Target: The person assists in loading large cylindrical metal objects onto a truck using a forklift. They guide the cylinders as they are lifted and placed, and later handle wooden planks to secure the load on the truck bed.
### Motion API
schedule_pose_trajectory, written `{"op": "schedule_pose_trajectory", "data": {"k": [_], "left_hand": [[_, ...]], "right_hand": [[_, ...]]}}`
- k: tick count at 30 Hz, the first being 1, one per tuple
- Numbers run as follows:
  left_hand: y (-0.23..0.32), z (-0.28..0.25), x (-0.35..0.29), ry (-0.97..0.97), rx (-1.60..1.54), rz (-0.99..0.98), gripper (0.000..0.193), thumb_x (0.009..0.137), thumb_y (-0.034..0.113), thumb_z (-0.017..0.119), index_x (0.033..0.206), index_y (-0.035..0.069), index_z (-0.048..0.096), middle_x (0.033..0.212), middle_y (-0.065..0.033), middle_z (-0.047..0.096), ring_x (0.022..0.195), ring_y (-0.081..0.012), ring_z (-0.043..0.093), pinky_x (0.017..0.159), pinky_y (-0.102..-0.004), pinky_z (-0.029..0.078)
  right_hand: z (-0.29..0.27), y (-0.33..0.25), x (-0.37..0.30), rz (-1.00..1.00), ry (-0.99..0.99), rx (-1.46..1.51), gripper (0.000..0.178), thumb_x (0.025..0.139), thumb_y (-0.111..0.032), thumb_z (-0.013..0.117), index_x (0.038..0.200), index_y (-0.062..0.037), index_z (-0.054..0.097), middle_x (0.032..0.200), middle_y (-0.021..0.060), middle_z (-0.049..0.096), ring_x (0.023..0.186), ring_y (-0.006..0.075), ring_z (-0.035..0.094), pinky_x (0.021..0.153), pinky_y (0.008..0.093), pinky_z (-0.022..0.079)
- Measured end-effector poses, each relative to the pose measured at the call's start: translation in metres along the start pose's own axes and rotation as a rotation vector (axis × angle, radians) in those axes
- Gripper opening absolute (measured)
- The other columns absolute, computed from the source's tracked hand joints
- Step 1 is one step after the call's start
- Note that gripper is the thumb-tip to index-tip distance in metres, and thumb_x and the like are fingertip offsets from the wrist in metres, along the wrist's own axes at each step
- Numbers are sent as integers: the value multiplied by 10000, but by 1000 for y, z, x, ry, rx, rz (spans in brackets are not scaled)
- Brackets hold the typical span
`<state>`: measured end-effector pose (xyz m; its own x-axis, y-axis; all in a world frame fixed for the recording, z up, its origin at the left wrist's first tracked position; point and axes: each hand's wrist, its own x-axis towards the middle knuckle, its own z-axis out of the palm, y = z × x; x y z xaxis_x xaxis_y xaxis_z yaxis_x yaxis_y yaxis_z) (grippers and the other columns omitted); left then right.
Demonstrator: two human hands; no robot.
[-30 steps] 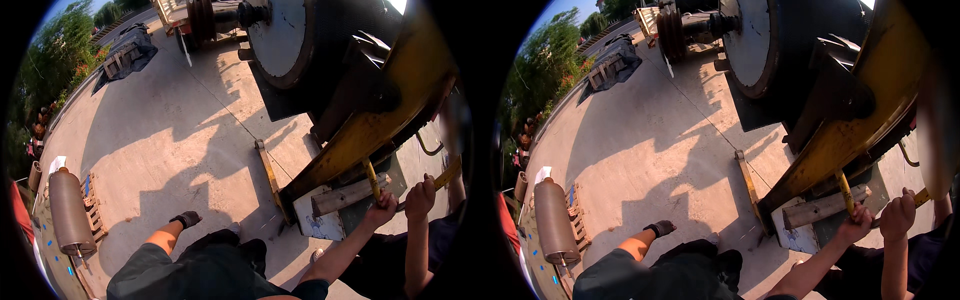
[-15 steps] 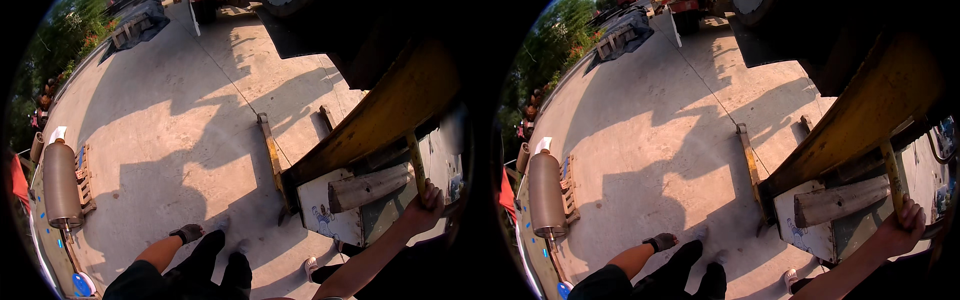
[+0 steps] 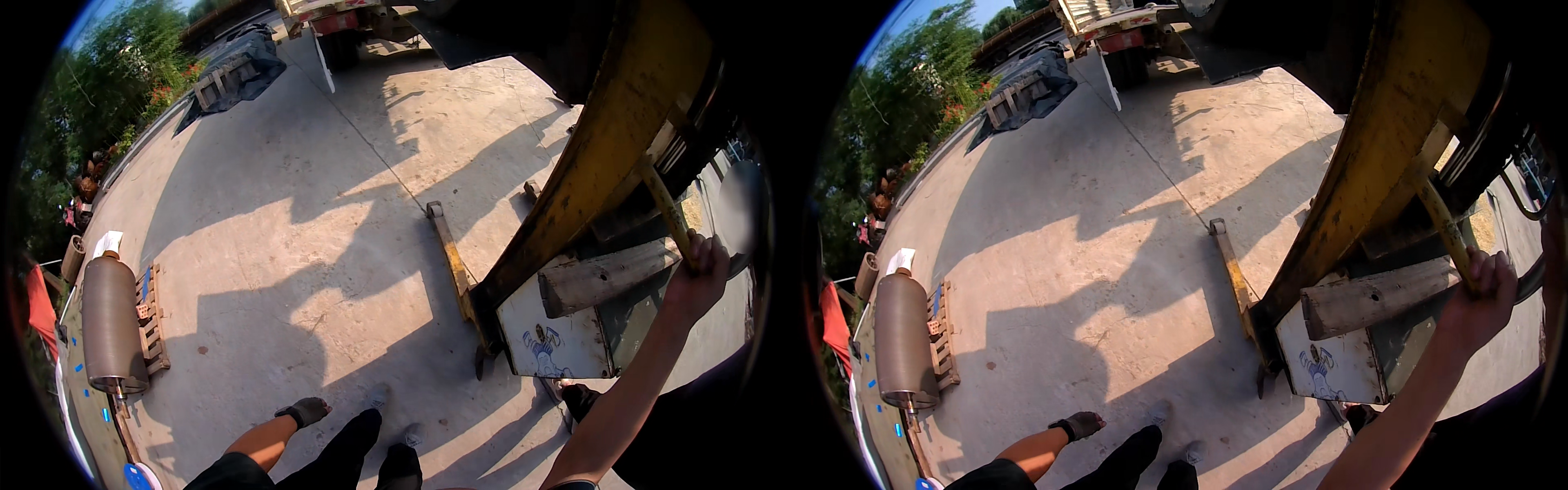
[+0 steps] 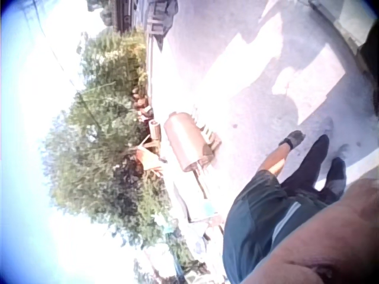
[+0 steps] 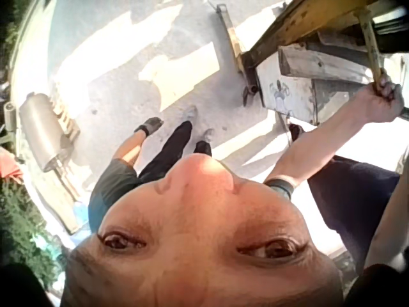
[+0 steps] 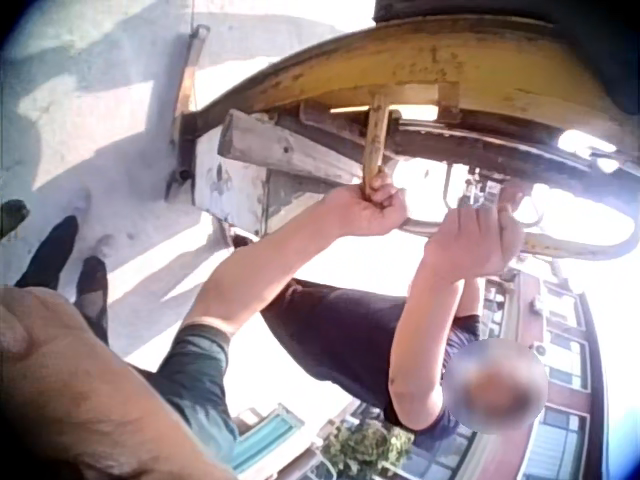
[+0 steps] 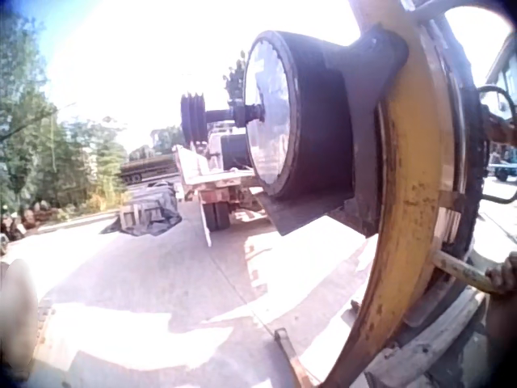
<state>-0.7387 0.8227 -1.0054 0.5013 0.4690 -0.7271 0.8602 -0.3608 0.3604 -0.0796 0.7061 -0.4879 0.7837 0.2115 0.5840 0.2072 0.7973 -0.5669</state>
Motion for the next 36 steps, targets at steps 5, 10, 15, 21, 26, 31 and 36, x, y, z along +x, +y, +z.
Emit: {"op": "schedule_pose_trajectory", "data": {"k": [5, 10, 15, 21, 26, 31, 36], "left_hand": [[46, 3, -13, 6, -109, -32, 432, 970, 436, 448, 989, 45, 630, 1063, -196, 659, 1087, -369, 598, 927, -431, 458], [61, 49, -3, -4, -103, -31, 434, 954, 453, 483, 1033, 55, 638, 1080, -185, 666, 1093, -365, 602, 933, -432, 458], [47, 107, 3, 36, -196, -91, 440, 949, 449, 499, 1107, 66, 645, 1129, -173, 670, 1115, -356, 602, 951, -427, 455], [29, 141, 1, -34, -111, -80, 440, 947, 449, 502, 1100, 65, 654, 1121, -178, 670, 1114, -361, 601, 955, -420, 454], [15, 156, 12, -70, -67, 3, 451, 949, 463, 481, 1057, 61, 656, 1078, -189, 675, 1070, -364, 613, 945, -427, 453], [60, 114, -13, -59, -114, 16, 467, 951, 472, 475, 1046, 51, 654, 1072, -202, 670, 1060, -379, 611, 931, -442, 455], [102, 55, -46, -10, -168, 14, 498, 951, 488, 470, 1068, 42, 658, 1092, -211, 667, 1090, -387, 603, 934, -457, 456]], "right_hand": [[-6, 1, 1, -15, -17, 0, 330, 921, -107, 582, 631, -101, 424, 626, 5, 282, 688, 177, 447, 994, 415, 445], [-13, -2, 6, -95, -90, -38, 261, 891, -74, 612, 675, -81, 465, 614, 7, 331, 678, 180, 487, 1006, 428, 452], [-1, 2, 4, -133, -126, -56, 191, 891, -50, 621, 718, -46, 538, 630, 10, 381, 674, 177, 521, 1033, 448, 468], [14, -3, -12, -165, -47, -59, 223, 857, -77, 658, 686, -73, 515, 627, 16, 412, 699, 180, 561, 1031, 424, 457], [9, -10, -13, -63, -63, -18, 296, 858, -77, 648, 651, -96, 437, 635, 15, 395, 693, 182, 532, 1011, 414, 459], [16, -17, -23, 43, -55, -55, 310, 859, -75, 611, 632, -93, 401, 642, 21, 381, 701, 174, 510, 990, 417, 457], [5, -13, -17, 81, -123, -9, 281, 845, -63, 605, 650, -104, 407, 635, 20, 391, 685, 178, 492, 950, 432, 461]]}}
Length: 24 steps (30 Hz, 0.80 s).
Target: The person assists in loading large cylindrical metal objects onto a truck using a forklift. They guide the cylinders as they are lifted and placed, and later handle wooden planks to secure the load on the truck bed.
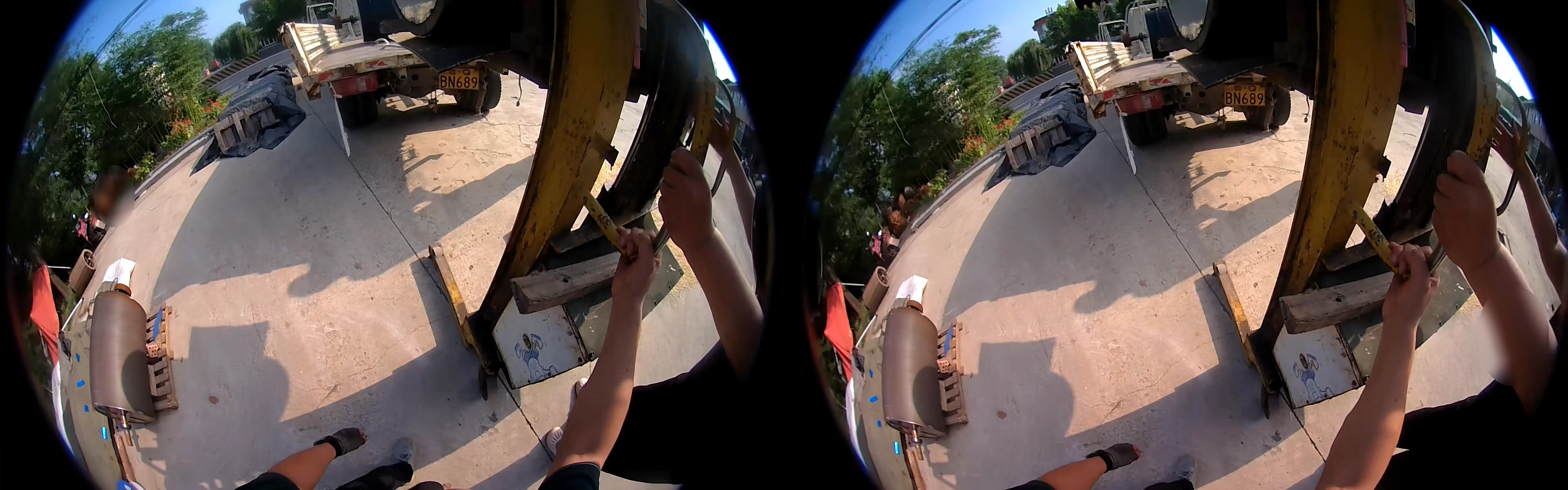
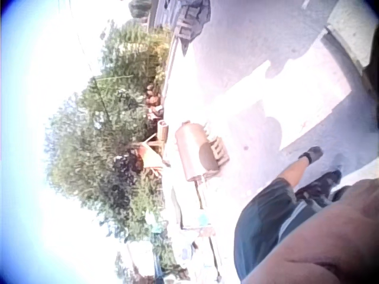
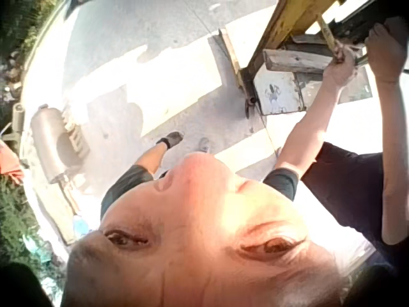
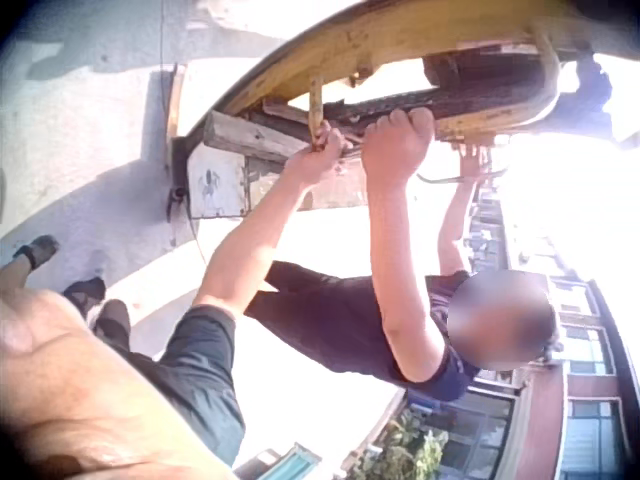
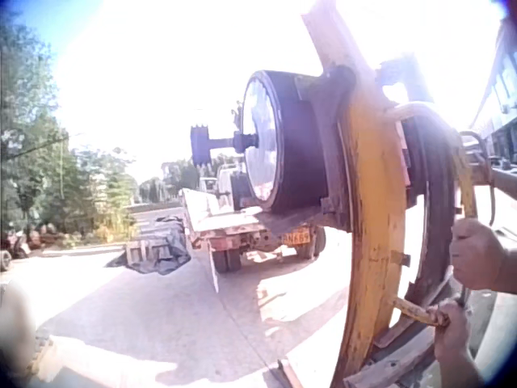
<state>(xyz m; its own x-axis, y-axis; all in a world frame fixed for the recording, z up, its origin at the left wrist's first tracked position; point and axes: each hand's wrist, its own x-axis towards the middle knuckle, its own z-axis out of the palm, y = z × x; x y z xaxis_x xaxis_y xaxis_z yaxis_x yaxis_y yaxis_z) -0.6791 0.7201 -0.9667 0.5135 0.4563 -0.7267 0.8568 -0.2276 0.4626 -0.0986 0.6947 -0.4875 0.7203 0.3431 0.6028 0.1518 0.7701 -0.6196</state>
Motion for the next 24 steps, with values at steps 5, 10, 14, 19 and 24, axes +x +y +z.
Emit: {"op": "schedule_pose_trajectory", "data": {"k": [5, 10, 14, 19, 24], "left_hand": [[6, -29, -6, 38, 104, 31, 534, 946, 498, 469, 1097, 24, 663, 1139, -214, 662, 1134, -380, 594, 958, -455, 451], [24, -43, -31, 54, 106, -36, 578, 936, 524, 471, 1132, 16, 663, 1205, -220, 640, 1170, -378, 580, 980, -456, 442], [51, -48, -52, 27, 85, -127, 625, 933, 534, 476, 1209, -7, 625, 1283, -238, 596, 1230, -385, 541, 1013, -457, 419], [73, -37, -71, 73, 97, -150, 646, 935, 559, 466, 1146, -22, 651, 1208, -261, 629, 1184, -395, 571, 1000, -469, 424], [118, -56, -72, 21, 23, -163, 605, 940, 531, 474, 1217, 15, 625, 1302, -243, 580, 1247, -400, 525, 1028, -483, 405]], "right_hand": [[-4, 9, 6, 58, 50, 36, 281, 834, -10, 608, 666, -108, 406, 632, 14, 414, 672, 167, 481, 938, 421, 458], [-8, 11, 6, 52, 34, -48, 260, 840, 3, 607, 667, -102, 443, 635, 18, 440, 647, 161, 490, 914, 418, 469], [-10, 9, 9, 43, 57, -85, 277, 851, -15, 614, 648, -100, 444, 632, 1, 444, 635, 148, 479, 891, 410, 473], [-2, 16, 8, 41, 117, -86, 315, 850, -21, 603, 610, -108, 419, 597, -11, 425, 588, 127, 439, 888, 399, 478], [10, 13, 6, 75, 124, -168, 301, 823, 15, 587, 612, -100, 407, 586, 11, 438, 581, 121, 454, 890, 389, 493]]}}
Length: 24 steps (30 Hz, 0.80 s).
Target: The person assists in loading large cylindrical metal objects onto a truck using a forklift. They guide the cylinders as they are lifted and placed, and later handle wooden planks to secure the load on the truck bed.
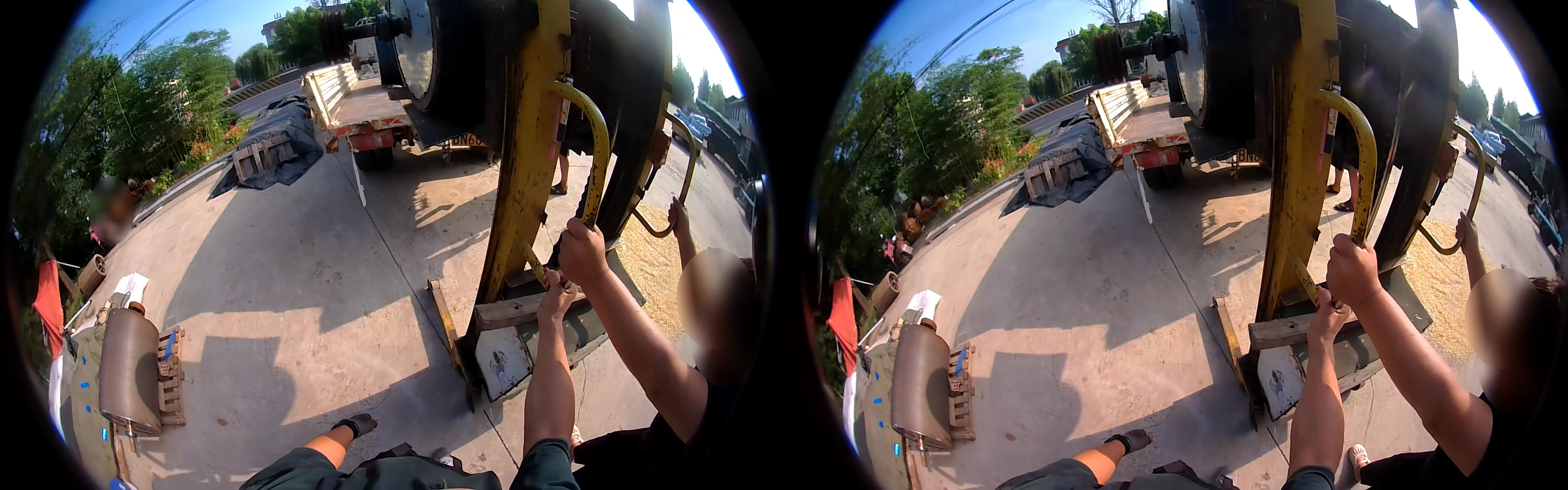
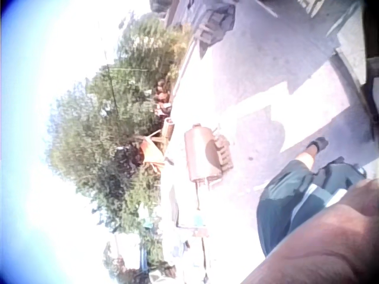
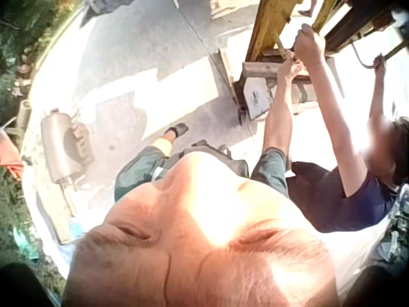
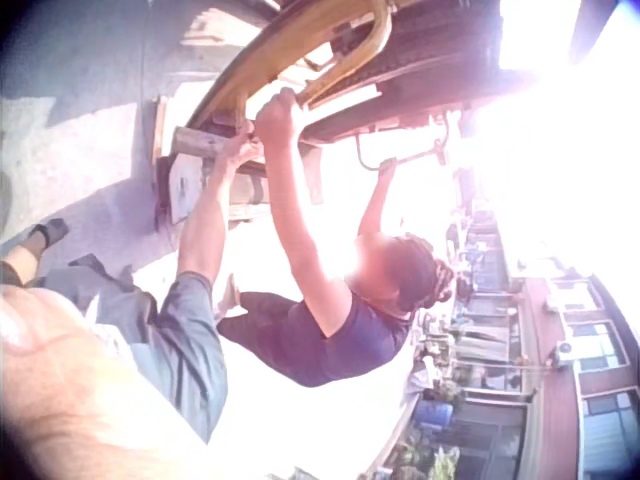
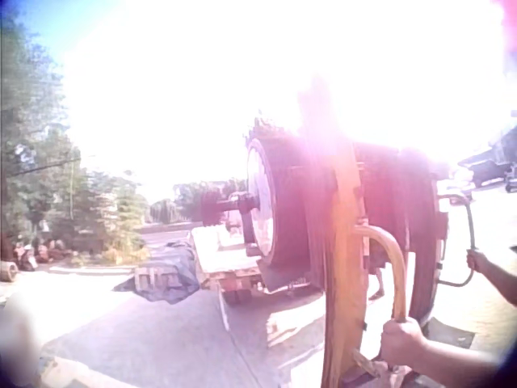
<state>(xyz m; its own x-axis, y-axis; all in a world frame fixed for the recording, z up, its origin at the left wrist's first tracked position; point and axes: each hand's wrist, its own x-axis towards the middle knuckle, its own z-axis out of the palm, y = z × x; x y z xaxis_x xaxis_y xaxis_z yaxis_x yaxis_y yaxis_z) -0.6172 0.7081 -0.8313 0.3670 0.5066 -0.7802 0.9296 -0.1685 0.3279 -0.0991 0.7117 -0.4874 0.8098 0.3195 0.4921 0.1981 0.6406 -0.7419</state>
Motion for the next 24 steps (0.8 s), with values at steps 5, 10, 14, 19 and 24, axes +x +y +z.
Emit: {"op": "schedule_pose_trajectory", "data": {"k": [5, 10, 14, 19, 24], "left_hand": [[42, -22, 10, 105, 56, 114, 576, 928, 529, 501, 1102, 13, 686, 1148, -254, 654, 1141, -383, 601, 970, -455, 447], [35, -44, 40, 117, 124, 158, 558, 943, 526, 470, 1072, 28, 685, 1124, -209, 672, 1119, -354, 607, 958, -439, 443], [19, -57, 43, 189, 308, 156, 580, 957, 517, 415, 1019, 9, 689, 1121, -211, 674, 1086, -350, 621, 949, -429, 450], [22, -74, 27, 137, 118, 102, 517, 947, 474, 487, 1118, 29, 686, 1185, -205, 660, 1164, -355, 596, 990, -431, 441], [-3, -51, 9, 159, 183, 188, 533, 951, 504, 470, 1083, 30, 678, 1121, -202, 674, 1120, -349, 608, 970, -410, 446]], "right_hand": [[-9, -5, 2, 8, 59, -163, 281, 826, 8, 613, 617, -72, 443, 577, 5, 449, 570, 103, 455, 909, 387, 513], [-5, 3, 5, -8, 47, -151, 286, 805, 9, 623, 577, -76, 472, 569, -10, 486, 555, 80, 442, 628, 271, 422], [3, -6, -1, -8, -35, -111, 296, 800, 19, 610, 576, -88, 450, 577, -40, 463, 556, 57, 421, 555, 252, 330], [-1, -6, -2, -25, -83, -31, 325, 817, 32, 590, 617, -119, 382, 585, -60, 402, 557, 45, 387, 540, 241, 301], [12, -19, -13, 8, -60, 25, 334, 828, 25, 597, 625, -125, 378, 599, -69, 386, 559, 37, 359, 529, 243, 271]]}}
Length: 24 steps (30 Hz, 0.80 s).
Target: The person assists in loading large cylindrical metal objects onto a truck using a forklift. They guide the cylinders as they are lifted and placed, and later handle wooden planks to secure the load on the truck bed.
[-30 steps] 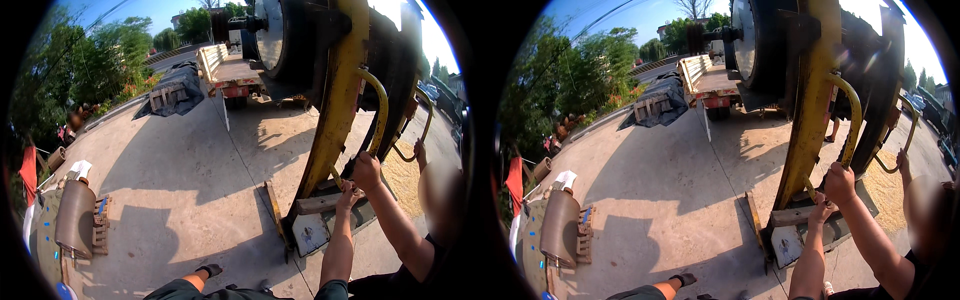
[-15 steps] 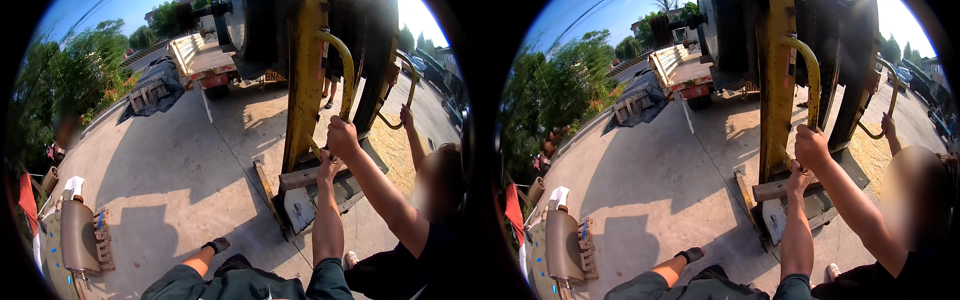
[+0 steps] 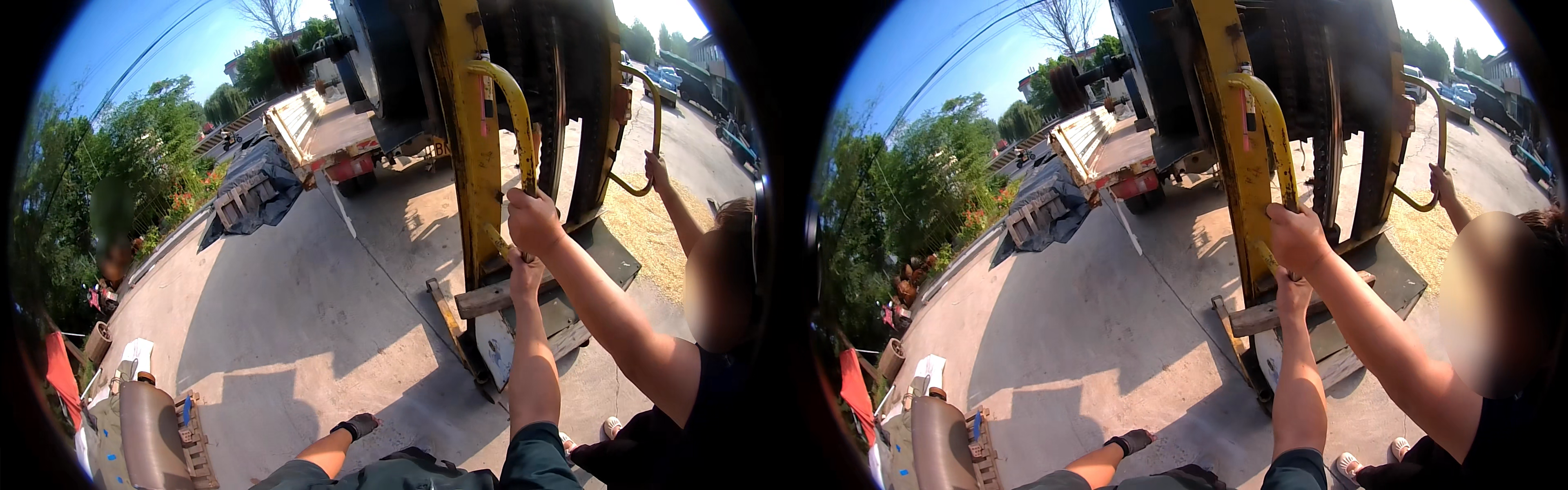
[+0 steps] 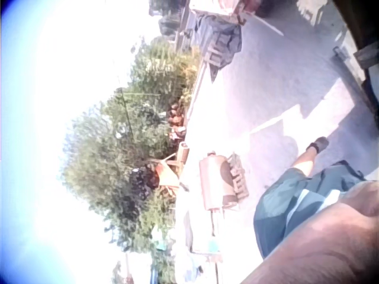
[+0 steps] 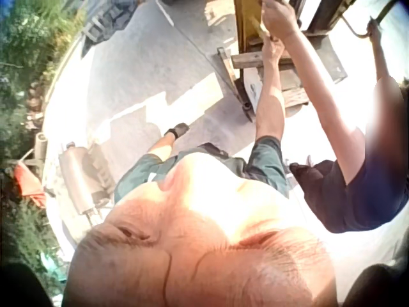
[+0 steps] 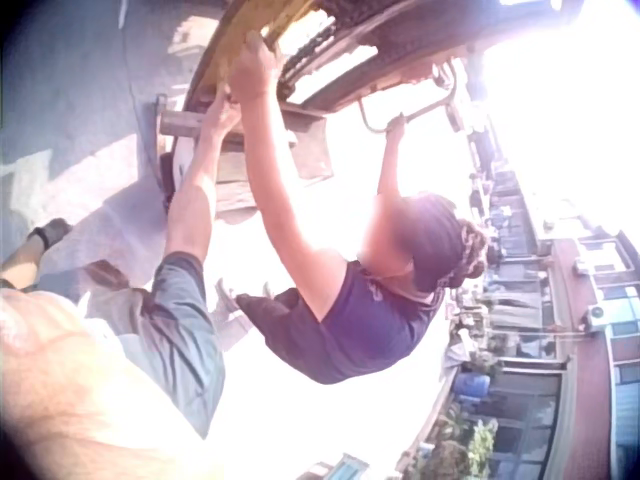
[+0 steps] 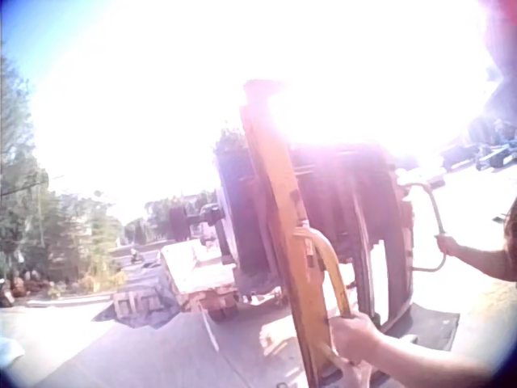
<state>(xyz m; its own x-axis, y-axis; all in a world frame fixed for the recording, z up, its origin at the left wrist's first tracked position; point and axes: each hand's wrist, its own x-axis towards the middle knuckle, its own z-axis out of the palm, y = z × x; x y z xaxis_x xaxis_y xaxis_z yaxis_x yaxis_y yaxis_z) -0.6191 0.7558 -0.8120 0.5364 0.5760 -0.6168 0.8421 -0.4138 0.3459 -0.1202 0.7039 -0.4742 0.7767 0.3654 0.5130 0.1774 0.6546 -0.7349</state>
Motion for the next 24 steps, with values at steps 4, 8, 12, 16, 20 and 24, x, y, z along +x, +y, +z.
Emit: {"op": "schedule_pose_trajectory", "data": {"k": [4, 8, 12, 16, 20, 24], "left_hand": [[-31, 21, -5, -83, 102, -23, 548, 959, 501, 466, 1102, 13, 670, 1105, -215, 680, 1118, -352, 610, 969, -401, 443], [-52, 29, -26, -78, 85, -75, 527, 956, 477, 481, 1099, 12, 683, 1126, -216, 679, 1099, -348, 625, 966, -404, 443], [-55, 36, -45, 23, -26, -119, 501, 951, 465, 488, 1093, 29, 691, 1102, -207, 689, 1076, -348, 638, 956, -407, 454], [-58, 61, -56, -34, -49, -120, 562, 943, 506, 492, 1216, 33, 627, 1250, -198, 626, 1224, -341, 549, 1017, -404, 412], [-88, 111, -63, 24, -127, -142, 530, 938, 498, 526, 1162, 36, 659, 1198, -189, 656, 1176, -361, 578, 990, -427, 435], [-96, 159, -88, 68, -77, -105, 564, 956, 533, 453, 1141, 46, 669, 1189, -218, 643, 1165, -405, 568, 982, -470, 442]], "right_hand": [[-4, 6, 2, 20, -9, -32, 263, 832, 4, 609, 672, -109, 435, 646, -74, 406, 598, 35, 371, 548, 242, 291], [2, -8, -7, 101, -51, -80, 197, 836, -14, 640, 738, -97, 491, 714, -71, 446, 670, 44, 410, 608, 250, 320], [1, -10, -4, 109, -79, -130, 119, 839, -31, 661, 811, -71, 553, 766, -64, 477, 721, 59, 433, 664, 254, 348], [5, -22, -4, 115, -108, -93, 139, 849, -35, 664, 812, -68, 535, 765, -63, 454, 724, 63, 421, 672, 260, 354], [12, -25, -3, 103, -139, -167, 185, 852, -78, 686, 813, -52, 508, 779, -50, 448, 739, 82, 406, 684, 283, 363], [11, -41, -8, 180, -171, -305, 235, 839, -145, 719, 862, -14, 524, 808, -18, 487, 775, 111, 443, 711, 298, 385]]}}
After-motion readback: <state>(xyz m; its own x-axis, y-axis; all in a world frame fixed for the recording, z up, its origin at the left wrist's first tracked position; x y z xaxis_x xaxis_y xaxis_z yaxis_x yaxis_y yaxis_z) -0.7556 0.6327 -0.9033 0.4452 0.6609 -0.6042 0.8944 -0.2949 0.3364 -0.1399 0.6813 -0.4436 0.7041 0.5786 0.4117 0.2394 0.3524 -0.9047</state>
